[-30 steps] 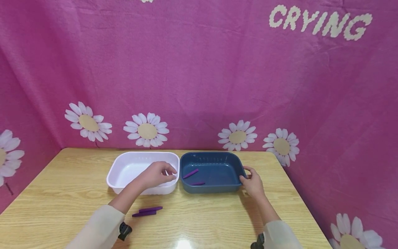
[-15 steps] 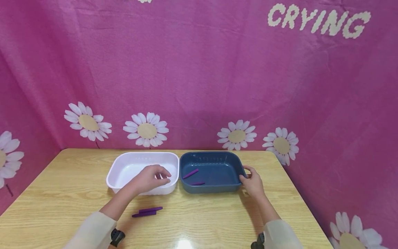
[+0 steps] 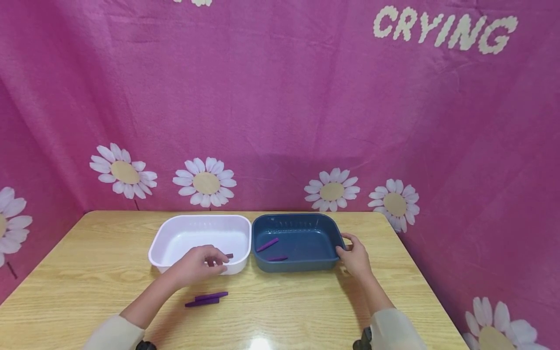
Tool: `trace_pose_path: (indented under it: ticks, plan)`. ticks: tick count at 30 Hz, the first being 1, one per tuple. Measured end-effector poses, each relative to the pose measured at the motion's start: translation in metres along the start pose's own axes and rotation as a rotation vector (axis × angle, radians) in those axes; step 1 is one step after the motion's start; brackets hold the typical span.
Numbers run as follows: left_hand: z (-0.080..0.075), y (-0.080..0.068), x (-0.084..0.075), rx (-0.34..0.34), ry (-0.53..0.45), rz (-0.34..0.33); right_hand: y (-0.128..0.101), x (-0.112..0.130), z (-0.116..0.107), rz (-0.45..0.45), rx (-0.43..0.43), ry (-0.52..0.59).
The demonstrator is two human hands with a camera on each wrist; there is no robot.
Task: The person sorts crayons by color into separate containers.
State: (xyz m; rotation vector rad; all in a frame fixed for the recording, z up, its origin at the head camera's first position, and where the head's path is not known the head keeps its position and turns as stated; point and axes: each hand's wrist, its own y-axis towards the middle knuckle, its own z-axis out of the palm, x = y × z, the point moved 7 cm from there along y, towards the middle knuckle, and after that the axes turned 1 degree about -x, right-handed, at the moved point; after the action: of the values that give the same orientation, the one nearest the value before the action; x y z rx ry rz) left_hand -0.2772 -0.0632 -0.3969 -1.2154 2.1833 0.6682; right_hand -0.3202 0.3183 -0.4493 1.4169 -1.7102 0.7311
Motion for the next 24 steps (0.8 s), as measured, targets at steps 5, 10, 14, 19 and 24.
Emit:
trace_pose_path:
  ticks: [5, 10, 14, 19, 24]
  plan:
    - [0.000, -0.010, 0.008, 0.006, -0.003, -0.020, -0.001, 0.001, 0.001, 0.003, -0.001, 0.006]
    - [0.002, -0.020, 0.015, 0.046, -0.011, -0.018, -0.003, 0.003, 0.002, 0.007, 0.005, 0.025]
    - [0.004, -0.028, 0.021, 0.075, -0.009, -0.021, -0.004, 0.004, 0.002, 0.012, -0.003, 0.027]
    - [0.005, -0.035, 0.031, 0.098, -0.001, -0.024, -0.004, 0.003, 0.002, 0.022, -0.010, 0.017]
    - [0.007, -0.039, 0.038, 0.111, -0.005, 0.021, -0.003, 0.004, 0.002, 0.016, -0.008, 0.019]
